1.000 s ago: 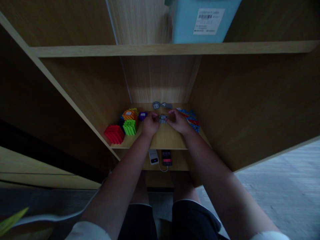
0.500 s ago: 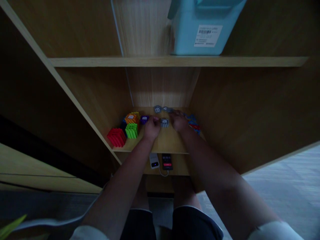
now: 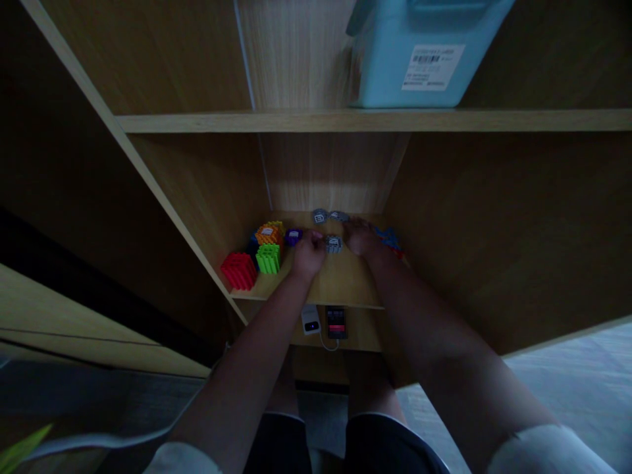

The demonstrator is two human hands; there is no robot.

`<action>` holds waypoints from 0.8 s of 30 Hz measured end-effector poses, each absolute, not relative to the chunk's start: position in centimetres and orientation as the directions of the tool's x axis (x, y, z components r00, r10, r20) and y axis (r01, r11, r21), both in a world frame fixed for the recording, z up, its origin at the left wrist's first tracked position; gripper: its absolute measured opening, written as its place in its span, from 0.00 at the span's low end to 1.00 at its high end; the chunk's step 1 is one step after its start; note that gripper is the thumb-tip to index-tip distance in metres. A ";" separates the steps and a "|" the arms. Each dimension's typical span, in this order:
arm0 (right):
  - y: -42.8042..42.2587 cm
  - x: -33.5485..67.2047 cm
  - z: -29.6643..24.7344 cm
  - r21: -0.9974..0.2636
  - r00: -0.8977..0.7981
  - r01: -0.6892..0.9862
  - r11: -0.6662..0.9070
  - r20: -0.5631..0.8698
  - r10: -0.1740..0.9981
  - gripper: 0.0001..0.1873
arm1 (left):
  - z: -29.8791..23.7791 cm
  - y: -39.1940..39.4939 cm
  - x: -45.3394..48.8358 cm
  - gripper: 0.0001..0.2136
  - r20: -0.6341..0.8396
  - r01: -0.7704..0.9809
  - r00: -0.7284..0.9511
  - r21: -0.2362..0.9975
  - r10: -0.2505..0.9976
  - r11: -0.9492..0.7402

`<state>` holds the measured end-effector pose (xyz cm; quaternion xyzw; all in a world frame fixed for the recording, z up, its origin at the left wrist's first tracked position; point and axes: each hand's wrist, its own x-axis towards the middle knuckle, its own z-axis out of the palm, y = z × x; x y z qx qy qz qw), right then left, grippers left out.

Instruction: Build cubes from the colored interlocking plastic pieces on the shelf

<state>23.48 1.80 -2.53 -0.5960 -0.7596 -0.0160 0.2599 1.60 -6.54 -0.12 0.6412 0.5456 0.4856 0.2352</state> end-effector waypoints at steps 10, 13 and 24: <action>0.7 23.2 -2.1 -0.220 -0.181 0.928 0.300 0.437 0.881 0.23 | 0.2 -6.7 1.6 0.06 0.347 0.479 -0.055 0.832 0.936 -0.281; 0.6 23.1 -2.1 -0.186 -0.161 0.943 0.275 0.467 0.870 0.25 | 0.3 -6.7 1.6 0.07 0.352 0.477 -0.054 0.832 0.935 -0.285; 1.2 23.1 -1.9 -0.189 -0.111 0.960 0.207 0.419 0.901 0.21 | 0.3 -6.8 1.6 0.07 0.354 0.466 -0.050 0.835 0.934 -0.291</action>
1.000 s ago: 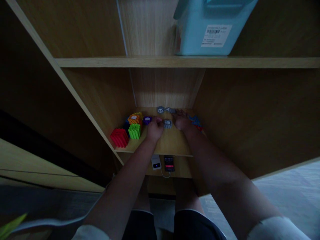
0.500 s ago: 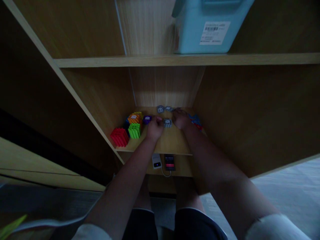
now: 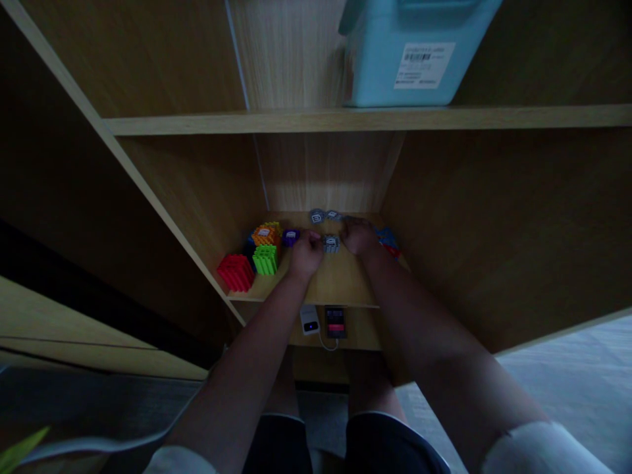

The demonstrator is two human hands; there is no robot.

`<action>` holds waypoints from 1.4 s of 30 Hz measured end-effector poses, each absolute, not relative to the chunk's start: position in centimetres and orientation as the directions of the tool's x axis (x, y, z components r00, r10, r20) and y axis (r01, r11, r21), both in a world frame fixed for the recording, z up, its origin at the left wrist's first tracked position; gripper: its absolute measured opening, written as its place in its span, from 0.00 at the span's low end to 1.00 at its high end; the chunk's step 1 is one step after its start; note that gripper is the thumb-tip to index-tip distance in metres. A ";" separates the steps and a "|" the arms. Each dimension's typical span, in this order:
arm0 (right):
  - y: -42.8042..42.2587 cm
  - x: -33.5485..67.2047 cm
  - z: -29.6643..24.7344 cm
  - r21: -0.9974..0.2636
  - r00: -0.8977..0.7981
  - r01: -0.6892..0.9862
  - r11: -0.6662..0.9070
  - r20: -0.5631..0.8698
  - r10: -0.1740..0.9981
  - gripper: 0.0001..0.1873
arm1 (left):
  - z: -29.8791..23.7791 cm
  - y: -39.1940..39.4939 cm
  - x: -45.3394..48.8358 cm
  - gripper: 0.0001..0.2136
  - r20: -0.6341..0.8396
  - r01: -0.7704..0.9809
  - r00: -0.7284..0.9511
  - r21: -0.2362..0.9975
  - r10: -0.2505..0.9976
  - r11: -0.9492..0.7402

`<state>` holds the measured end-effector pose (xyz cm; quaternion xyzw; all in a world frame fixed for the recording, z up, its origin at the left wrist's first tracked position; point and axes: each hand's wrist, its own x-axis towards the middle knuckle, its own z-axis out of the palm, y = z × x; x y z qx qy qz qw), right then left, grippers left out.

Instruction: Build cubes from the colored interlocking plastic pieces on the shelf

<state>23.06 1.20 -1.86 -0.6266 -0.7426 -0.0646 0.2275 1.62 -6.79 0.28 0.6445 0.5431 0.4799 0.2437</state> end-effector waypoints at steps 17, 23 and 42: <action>0.4 23.7 -1.8 -0.267 -0.036 0.947 0.180 0.467 0.883 0.25 | 0.0 -6.5 1.7 0.07 0.361 0.465 -0.061 0.835 0.931 -0.293; -0.8 23.8 -0.6 -0.410 -0.011 0.866 0.286 0.556 0.831 0.21 | 0.3 -6.7 1.6 0.08 0.375 0.440 -0.062 0.842 0.925 -0.312; -7.3 20.3 0.8 -0.571 -0.114 0.546 0.612 0.674 0.730 0.21 | -0.3 -6.3 1.4 0.10 0.552 0.155 0.058 0.818 0.832 -0.554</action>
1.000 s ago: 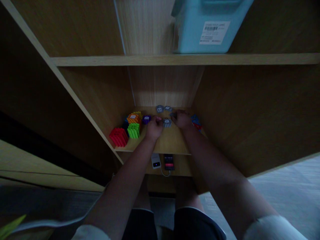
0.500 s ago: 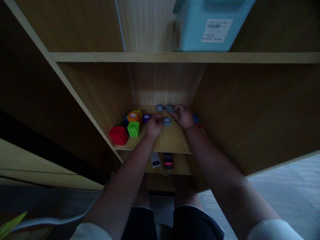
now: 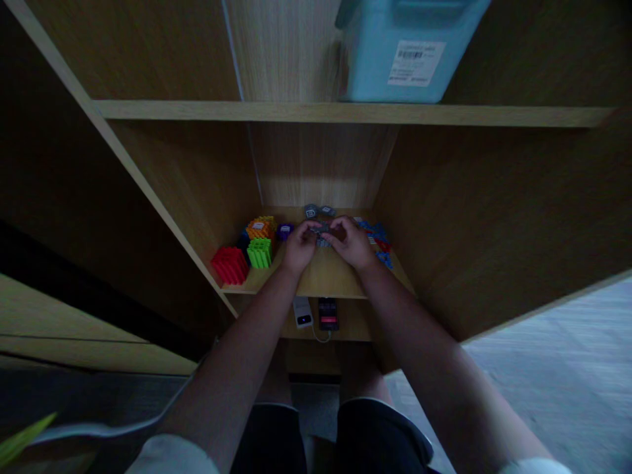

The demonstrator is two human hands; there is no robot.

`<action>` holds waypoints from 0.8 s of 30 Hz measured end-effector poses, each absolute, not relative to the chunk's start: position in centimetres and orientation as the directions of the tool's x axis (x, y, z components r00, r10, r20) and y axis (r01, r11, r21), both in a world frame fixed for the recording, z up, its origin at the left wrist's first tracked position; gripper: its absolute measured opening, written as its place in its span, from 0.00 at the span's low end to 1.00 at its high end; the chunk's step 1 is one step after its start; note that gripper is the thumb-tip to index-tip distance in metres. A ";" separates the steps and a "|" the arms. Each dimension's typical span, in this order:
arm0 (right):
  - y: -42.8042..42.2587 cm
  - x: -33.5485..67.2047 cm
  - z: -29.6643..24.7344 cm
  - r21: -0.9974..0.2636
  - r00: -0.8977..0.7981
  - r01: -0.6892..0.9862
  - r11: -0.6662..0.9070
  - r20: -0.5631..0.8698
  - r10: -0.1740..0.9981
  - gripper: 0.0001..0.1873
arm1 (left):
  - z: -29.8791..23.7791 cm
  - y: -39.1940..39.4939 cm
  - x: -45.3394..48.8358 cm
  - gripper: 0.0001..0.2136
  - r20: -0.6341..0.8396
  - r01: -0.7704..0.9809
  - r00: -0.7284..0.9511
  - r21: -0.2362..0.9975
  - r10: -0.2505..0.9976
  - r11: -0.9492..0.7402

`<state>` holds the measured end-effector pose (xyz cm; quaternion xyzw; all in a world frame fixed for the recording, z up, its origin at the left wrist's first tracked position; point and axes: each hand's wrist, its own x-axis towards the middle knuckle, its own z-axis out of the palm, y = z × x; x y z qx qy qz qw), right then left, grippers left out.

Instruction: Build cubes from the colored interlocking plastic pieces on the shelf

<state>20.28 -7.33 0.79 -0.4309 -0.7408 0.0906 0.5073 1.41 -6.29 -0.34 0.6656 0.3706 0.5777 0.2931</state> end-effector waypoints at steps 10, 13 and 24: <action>-6.0 20.3 -0.3 -0.757 -0.054 0.224 0.614 0.620 0.783 0.27 | -1.2 -5.5 1.4 0.13 0.569 0.143 0.063 0.808 0.820 -0.571; -5.5 20.7 -0.7 -0.773 -0.025 0.230 0.591 0.602 0.798 0.27 | -1.3 -5.3 1.5 0.17 0.559 0.140 0.032 0.818 0.828 -0.558; -4.4 22.1 -2.3 -0.763 -0.017 0.399 0.508 0.548 0.836 0.28 | -1.0 -5.4 1.2 0.13 0.457 0.364 -0.060 0.838 0.887 -0.407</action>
